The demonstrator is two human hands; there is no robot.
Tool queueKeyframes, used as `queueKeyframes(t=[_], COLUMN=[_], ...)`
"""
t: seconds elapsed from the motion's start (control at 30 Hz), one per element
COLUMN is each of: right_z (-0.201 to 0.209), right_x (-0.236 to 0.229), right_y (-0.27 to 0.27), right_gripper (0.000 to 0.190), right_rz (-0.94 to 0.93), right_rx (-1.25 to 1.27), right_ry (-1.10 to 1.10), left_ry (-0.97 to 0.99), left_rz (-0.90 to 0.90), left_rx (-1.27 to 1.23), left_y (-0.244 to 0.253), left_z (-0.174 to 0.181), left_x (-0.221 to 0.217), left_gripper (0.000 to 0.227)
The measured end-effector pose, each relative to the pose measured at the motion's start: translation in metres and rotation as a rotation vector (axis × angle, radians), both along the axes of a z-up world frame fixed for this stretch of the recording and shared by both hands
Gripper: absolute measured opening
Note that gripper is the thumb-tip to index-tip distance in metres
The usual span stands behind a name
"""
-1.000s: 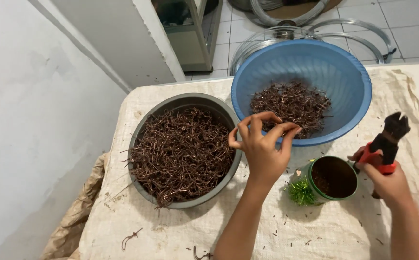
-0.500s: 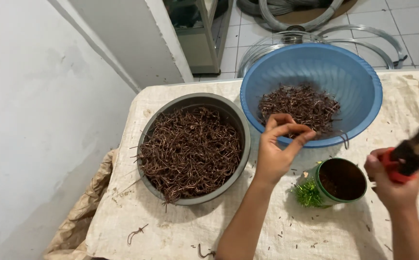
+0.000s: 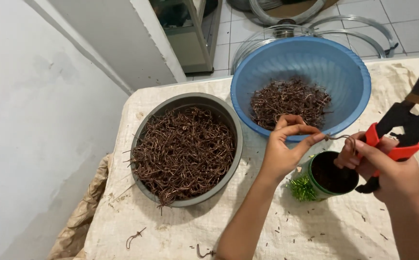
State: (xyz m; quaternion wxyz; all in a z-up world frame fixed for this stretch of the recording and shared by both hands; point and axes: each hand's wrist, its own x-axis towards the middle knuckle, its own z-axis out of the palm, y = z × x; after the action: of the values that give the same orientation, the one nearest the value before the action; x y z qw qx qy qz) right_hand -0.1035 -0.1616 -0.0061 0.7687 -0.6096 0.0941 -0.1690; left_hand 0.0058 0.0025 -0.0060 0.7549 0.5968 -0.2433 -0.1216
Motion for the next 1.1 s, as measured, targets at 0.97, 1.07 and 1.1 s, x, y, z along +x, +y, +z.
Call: queueKeyframes(t=[0.97, 1.07, 1.1], right_z=[0.017, 0.027, 0.032], right_x=[0.02, 0.01, 0.005], right_y=[0.017, 0.008, 0.003], right_gripper=[0.017, 0.01, 0.014], right_rz=[-0.039, -0.028, -0.048], right_rx=[-0.23, -0.317, -0.459], right_ry=[0.214, 0.246, 0.406], left_ry=[-1.291, -1.208, -1.166], left_rz=[0.696, 0.704, 0.719], left_rx=[0.543, 0.482, 0.488], left_y=[0.02, 0.024, 0.026], left_z=[0.018, 0.011, 0.009], left_x=[0.0, 0.005, 0.005], left_gripper=[0.011, 0.005, 0.01])
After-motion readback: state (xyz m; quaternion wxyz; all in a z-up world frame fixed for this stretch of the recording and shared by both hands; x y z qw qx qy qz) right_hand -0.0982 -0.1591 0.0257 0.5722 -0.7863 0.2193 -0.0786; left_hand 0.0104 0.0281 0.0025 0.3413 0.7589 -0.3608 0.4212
